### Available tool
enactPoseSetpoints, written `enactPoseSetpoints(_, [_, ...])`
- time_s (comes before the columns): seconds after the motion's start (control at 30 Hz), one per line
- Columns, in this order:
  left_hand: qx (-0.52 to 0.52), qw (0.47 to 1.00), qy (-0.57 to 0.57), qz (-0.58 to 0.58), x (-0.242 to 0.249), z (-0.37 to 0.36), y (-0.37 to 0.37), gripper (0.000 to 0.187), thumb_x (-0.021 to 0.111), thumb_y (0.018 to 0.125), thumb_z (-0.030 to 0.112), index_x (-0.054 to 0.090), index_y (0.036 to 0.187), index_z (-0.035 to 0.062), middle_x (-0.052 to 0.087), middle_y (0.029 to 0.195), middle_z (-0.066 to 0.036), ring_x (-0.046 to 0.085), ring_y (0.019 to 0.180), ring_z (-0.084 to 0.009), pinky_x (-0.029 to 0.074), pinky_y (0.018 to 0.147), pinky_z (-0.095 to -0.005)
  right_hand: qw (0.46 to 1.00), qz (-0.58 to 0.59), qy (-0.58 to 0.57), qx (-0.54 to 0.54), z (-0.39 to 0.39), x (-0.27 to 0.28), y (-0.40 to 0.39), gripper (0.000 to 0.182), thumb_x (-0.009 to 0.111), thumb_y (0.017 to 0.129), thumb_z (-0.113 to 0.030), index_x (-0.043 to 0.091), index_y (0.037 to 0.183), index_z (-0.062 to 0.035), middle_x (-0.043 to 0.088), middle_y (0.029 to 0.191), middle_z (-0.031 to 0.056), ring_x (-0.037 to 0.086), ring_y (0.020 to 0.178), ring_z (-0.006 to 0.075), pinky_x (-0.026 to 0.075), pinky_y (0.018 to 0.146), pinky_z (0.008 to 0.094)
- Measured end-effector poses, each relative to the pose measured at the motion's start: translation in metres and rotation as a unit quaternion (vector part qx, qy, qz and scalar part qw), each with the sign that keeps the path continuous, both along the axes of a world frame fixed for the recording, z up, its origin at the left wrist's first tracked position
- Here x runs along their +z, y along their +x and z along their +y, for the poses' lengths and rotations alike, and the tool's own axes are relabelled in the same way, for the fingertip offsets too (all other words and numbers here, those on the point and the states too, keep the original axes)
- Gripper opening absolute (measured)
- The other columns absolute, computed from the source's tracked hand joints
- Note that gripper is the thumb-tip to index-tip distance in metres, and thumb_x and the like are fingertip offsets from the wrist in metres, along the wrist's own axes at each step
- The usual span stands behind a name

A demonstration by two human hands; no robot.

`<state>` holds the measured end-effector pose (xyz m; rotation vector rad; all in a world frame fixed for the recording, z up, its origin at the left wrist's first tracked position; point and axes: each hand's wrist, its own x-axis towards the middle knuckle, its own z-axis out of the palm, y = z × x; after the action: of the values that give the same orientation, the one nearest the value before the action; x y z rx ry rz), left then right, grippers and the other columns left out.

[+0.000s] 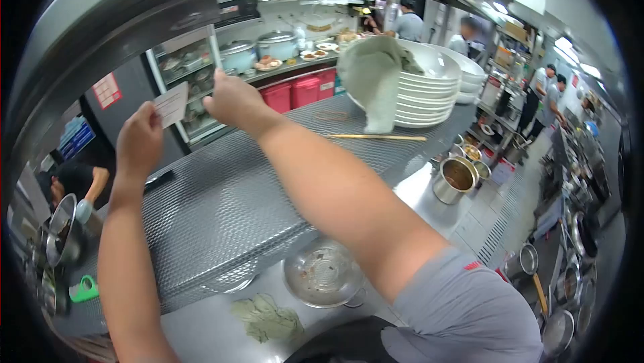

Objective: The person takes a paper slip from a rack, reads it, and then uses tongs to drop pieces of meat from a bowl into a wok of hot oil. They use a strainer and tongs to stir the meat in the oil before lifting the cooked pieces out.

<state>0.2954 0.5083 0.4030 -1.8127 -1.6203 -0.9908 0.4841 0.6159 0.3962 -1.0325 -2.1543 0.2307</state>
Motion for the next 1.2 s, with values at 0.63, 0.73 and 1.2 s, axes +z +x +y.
enactPoseSetpoints(0.63, [-0.094,0.877,-0.112,-0.457,0.005,0.006,-0.017,0.016,0.059,0.089,0.015,0.058,0.096,0.0008,0.07,0.085,-0.01,0.07,0.068,-0.0157,0.049,0.057,-0.026,0.975,-0.022,0.044,0.216,-0.036,0.002,-0.013,0.055,0.054,0.083,-0.008,0.049,0.137,0.0005,0.068,0.093,0.0243,0.068,0.078,0.03,0.053,0.076,0.0387])
enactPoseSetpoints(0.73, [-0.092,0.883,-0.105,-0.448,0.004,0.006,-0.017,0.016,0.058,0.089,0.015,0.058,0.095,0.0002,0.07,0.086,-0.012,0.071,0.069,-0.0163,0.049,0.056,-0.0263,0.967,-0.115,0.068,0.218,-0.044,-0.004,-0.019,0.067,0.053,0.083,-0.008,0.033,0.147,-0.0019,0.062,0.112,0.0283,0.063,0.1,0.0372,0.049,0.089,0.0422])
enactPoseSetpoints(1.2, [-0.085,0.898,-0.108,-0.418,0.005,0.005,-0.009,0.017,0.059,0.09,0.017,0.06,0.095,0.0004,0.069,0.081,-0.009,0.069,0.065,-0.0152,0.049,0.056,-0.0257,0.962,-0.16,0.036,0.217,-0.049,-0.003,-0.018,0.07,0.055,0.083,-0.011,0.031,0.148,-0.0028,0.064,0.107,0.0265,0.064,0.098,0.0361,0.05,0.087,0.0418])
